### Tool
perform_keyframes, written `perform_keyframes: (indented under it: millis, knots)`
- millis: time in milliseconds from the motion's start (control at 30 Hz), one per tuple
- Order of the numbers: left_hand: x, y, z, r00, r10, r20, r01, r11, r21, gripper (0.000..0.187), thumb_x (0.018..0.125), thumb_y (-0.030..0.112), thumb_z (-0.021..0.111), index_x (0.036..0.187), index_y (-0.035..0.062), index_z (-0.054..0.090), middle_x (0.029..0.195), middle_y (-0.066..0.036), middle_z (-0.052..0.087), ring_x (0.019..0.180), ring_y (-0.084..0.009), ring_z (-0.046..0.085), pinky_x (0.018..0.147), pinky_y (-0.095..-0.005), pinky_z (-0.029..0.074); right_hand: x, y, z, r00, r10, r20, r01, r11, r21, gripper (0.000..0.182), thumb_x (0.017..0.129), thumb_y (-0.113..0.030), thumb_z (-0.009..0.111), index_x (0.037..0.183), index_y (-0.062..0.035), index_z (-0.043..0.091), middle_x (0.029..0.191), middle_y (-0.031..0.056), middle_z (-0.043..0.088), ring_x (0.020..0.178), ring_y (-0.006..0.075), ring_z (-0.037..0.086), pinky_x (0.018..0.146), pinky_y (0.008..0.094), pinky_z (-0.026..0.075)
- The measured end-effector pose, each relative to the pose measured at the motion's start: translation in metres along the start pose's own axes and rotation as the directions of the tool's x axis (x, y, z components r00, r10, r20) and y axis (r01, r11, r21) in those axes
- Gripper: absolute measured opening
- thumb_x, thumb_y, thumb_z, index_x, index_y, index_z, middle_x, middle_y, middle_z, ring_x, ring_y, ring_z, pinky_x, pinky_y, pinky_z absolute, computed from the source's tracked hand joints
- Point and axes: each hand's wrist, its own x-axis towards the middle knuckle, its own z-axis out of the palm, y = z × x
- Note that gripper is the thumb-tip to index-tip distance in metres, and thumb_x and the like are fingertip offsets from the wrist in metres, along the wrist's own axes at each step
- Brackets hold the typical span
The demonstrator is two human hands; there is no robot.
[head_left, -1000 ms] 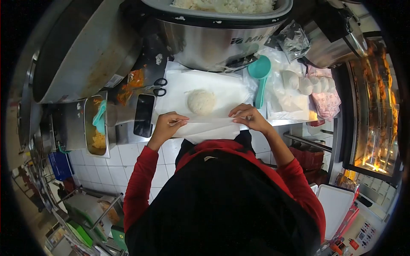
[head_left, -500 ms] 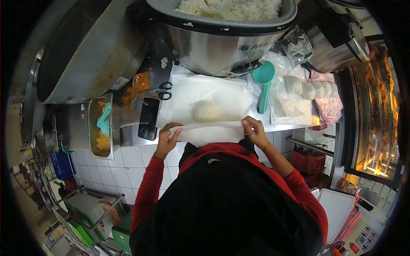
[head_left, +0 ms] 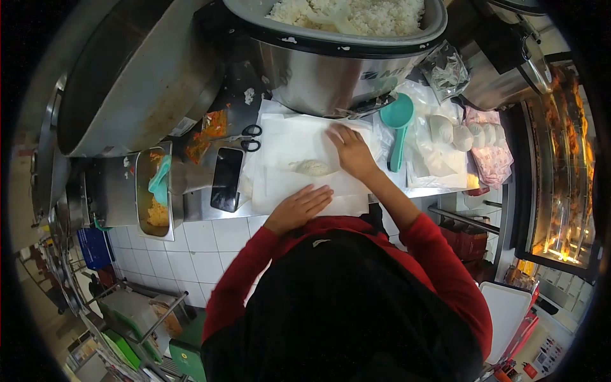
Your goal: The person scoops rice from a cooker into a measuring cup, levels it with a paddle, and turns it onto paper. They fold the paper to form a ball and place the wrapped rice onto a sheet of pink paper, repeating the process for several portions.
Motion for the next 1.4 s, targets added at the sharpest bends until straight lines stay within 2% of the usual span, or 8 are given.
perform_keyframes:
  millis: [333,633,733,833,967,1267,1333,1400]
  knots:
    - [0.024,-0.032,-0.009,0.968,0.25,0.013,-0.242,0.92,0.307,0.05,0.089,0.016,0.044,0.137,0.0093,0.039,0.143,-0.002,0.038,0.134,-0.011,0.031,0.112,-0.0326,0.021,0.024,-0.007,-0.017,0.975,-0.005,0.222,-0.006,0.999,0.048,0.015,0.071,-0.012,0.061,0.085,-0.0065,0.059,0.094,0.0112,0.056,0.09,0.026,0.056,0.079,0.0387,0.041]
    - [0.029,-0.046,-0.001,0.982,0.186,-0.019,-0.187,0.979,-0.085,0.042,0.089,0.02,0.048,0.13,0.0139,0.049,0.131,0.001,0.05,0.114,-0.0137,0.052,0.085,-0.0327,0.046,-0.056,-0.038,-0.03,0.989,-0.092,0.115,0.083,0.994,0.077,0.023,0.068,-0.008,0.057,0.09,-0.0082,0.063,0.104,0.0085,0.057,0.091,0.0256,0.057,0.076,0.0358,0.047]
    - [0.018,-0.04,-0.025,0.897,0.417,-0.149,-0.294,0.812,0.504,0.042,0.089,0.022,0.051,0.13,0.0116,0.049,0.131,-0.004,0.051,0.115,-0.0183,0.053,0.087,-0.0304,0.045,-0.06,-0.038,-0.03,0.997,-0.04,0.06,0.034,0.994,0.102,0.026,0.069,-0.007,0.059,0.094,-0.0062,0.063,0.111,0.0095,0.056,0.098,0.0272,0.056,0.081,0.0367,0.047]
    - [0.029,-0.025,-0.054,0.963,-0.147,-0.224,0.202,0.949,0.244,0.046,0.087,0.019,0.055,0.13,0.0058,0.046,0.137,-0.006,0.045,0.123,-0.0216,0.046,0.096,-0.0322,0.042,-0.069,-0.04,-0.03,0.999,0.014,0.053,-0.023,0.982,0.185,0.029,0.07,-0.008,0.063,0.099,-0.0056,0.063,0.116,0.0107,0.054,0.103,0.0288,0.055,0.084,0.0379,0.046]
    - [-0.014,-0.039,-0.005,0.939,-0.239,-0.247,0.201,0.965,-0.171,0.046,0.083,0.01,0.058,0.128,0.0029,0.049,0.135,-0.011,0.047,0.124,-0.0244,0.046,0.103,-0.0362,0.038,-0.071,-0.041,-0.042,1.0,0.009,-0.01,-0.007,0.969,0.246,0.028,0.07,-0.01,0.066,0.097,-0.0068,0.064,0.11,0.009,0.057,0.101,0.0291,0.056,0.084,0.0393,0.047]
    - [0.027,-0.067,-0.026,0.744,-0.668,0.003,0.66,0.734,-0.159,0.029,0.067,0.012,0.072,0.093,0.0083,0.062,0.078,-0.003,0.066,0.069,-0.0311,0.063,0.064,-0.0374,0.047,-0.013,-0.032,-0.029,0.648,0.556,0.521,-0.59,0.799,-0.118,0.038,0.058,-0.025,0.08,0.082,-0.0044,0.06,0.089,0.0132,0.06,0.089,0.0303,0.061,0.066,0.0424,0.051]
    - [0.051,-0.073,-0.04,0.597,-0.8,0.064,0.8,0.6,0.034,0.032,0.063,0.013,0.076,0.089,0.0084,0.058,0.079,-0.005,0.064,0.073,-0.032,0.062,0.064,-0.0386,0.046,-0.017,-0.031,-0.014,0.836,0.486,0.255,-0.46,0.874,-0.158,0.042,0.056,-0.029,0.081,0.082,-0.0042,0.06,0.079,0.0158,0.059,0.08,0.0315,0.062,0.067,0.0426,0.052]
    - [0.052,-0.076,-0.048,0.809,-0.546,-0.217,0.566,0.823,0.041,0.036,0.06,0.014,0.077,0.086,0.0073,0.053,0.081,-0.007,0.062,0.078,-0.0323,0.06,0.065,-0.0385,0.045,-0.014,-0.028,-0.012,0.894,0.395,0.212,-0.349,0.91,-0.222,0.044,0.054,-0.029,0.081,0.084,-0.0038,0.06,0.077,0.0164,0.06,0.075,0.0322,0.063,0.066,0.0427,0.052]
